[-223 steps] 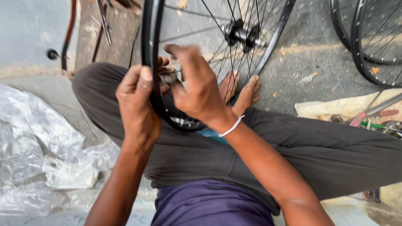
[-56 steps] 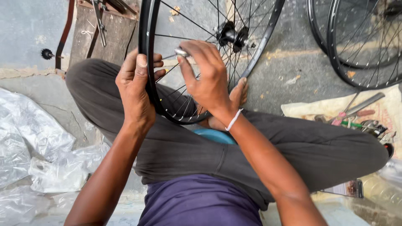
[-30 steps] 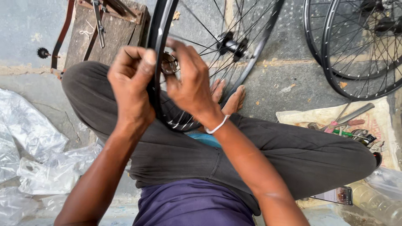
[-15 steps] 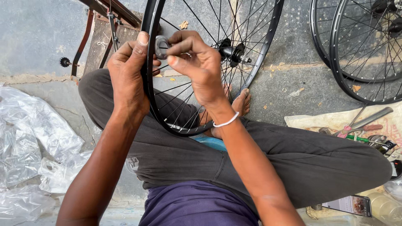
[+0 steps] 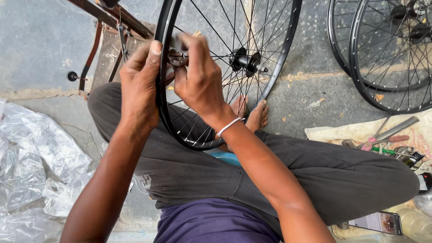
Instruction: The person is assembling or repairing a bicycle wheel by hand, inserting a metal component into the hub area and working with the spokes and rim while sitting on the floor.
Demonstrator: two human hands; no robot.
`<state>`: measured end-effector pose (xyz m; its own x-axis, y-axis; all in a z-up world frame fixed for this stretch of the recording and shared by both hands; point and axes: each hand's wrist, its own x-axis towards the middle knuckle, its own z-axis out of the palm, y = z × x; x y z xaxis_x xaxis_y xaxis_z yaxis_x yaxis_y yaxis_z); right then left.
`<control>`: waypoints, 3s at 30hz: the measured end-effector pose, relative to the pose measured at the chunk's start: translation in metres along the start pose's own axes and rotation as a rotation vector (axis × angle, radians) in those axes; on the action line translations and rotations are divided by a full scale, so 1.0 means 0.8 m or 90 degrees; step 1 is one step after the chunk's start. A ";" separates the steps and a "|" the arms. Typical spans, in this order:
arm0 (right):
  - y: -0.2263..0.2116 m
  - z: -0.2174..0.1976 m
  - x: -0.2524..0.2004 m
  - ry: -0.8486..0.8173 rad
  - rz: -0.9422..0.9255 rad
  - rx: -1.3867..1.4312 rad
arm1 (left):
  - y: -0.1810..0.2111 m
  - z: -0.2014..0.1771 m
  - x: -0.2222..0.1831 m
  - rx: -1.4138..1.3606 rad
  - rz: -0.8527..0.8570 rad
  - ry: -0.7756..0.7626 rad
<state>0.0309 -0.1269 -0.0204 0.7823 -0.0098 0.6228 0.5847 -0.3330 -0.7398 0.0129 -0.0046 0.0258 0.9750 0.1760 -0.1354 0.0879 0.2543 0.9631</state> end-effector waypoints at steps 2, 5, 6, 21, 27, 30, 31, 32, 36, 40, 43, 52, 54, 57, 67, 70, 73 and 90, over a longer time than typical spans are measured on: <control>-0.003 0.002 0.001 0.036 -0.105 -0.111 | -0.005 -0.001 0.003 0.057 0.092 -0.026; -0.007 -0.001 -0.010 0.028 -0.145 -0.152 | -0.004 -0.015 0.007 0.000 0.040 -0.110; 0.009 -0.001 0.003 -0.002 -0.122 -0.130 | -0.007 -0.014 0.010 -0.005 0.037 -0.098; -0.007 -0.020 0.005 -0.025 -0.124 -0.139 | -0.004 -0.007 0.013 -0.013 0.024 -0.110; -0.029 -0.025 0.004 0.055 -0.114 -0.167 | -0.019 -0.004 0.012 0.017 0.077 0.005; -0.022 -0.016 0.001 0.050 -0.037 -0.085 | -0.024 -0.014 0.011 -0.109 0.119 -0.046; -0.014 -0.014 0.001 0.025 0.025 -0.035 | -0.027 -0.020 0.011 -0.130 0.139 -0.062; -0.001 -0.017 0.004 0.019 0.110 0.000 | -0.031 -0.026 0.009 -0.152 0.159 -0.079; 0.017 -0.028 -0.002 0.025 0.165 0.074 | -0.050 -0.046 -0.006 0.049 0.292 -0.112; 0.004 -0.008 -0.045 -0.037 0.036 0.057 | -0.074 -0.055 -0.003 -0.001 0.199 0.011; 0.028 0.020 -0.045 -0.072 0.048 0.089 | -0.082 -0.065 -0.002 -0.028 0.090 0.079; 0.067 0.027 -0.001 -0.384 0.255 0.451 | -0.081 -0.072 0.011 0.002 0.060 0.143; 0.063 0.028 -0.005 -0.315 0.261 0.461 | -0.080 -0.072 0.020 0.003 0.066 0.157; 0.061 0.035 -0.025 -0.253 0.280 0.408 | -0.085 -0.073 0.014 -0.026 0.074 0.144; 0.065 0.035 -0.031 -0.183 0.286 0.501 | -0.079 -0.062 0.008 -0.040 0.073 0.142; 0.052 0.062 -0.024 -0.098 0.019 0.102 | -0.077 -0.052 0.002 -0.033 0.081 0.121; 0.031 0.036 -0.030 -0.181 0.185 0.249 | -0.073 -0.044 0.002 -0.039 0.092 0.119; 0.034 0.004 -0.020 -0.113 -0.002 0.180 | -0.063 -0.035 -0.005 -0.081 0.090 0.007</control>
<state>0.0350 -0.1325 -0.0516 0.7912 0.1637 0.5892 0.6039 -0.0573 -0.7950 -0.0011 0.0087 -0.0284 0.9737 0.2280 -0.0041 -0.0768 0.3450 0.9355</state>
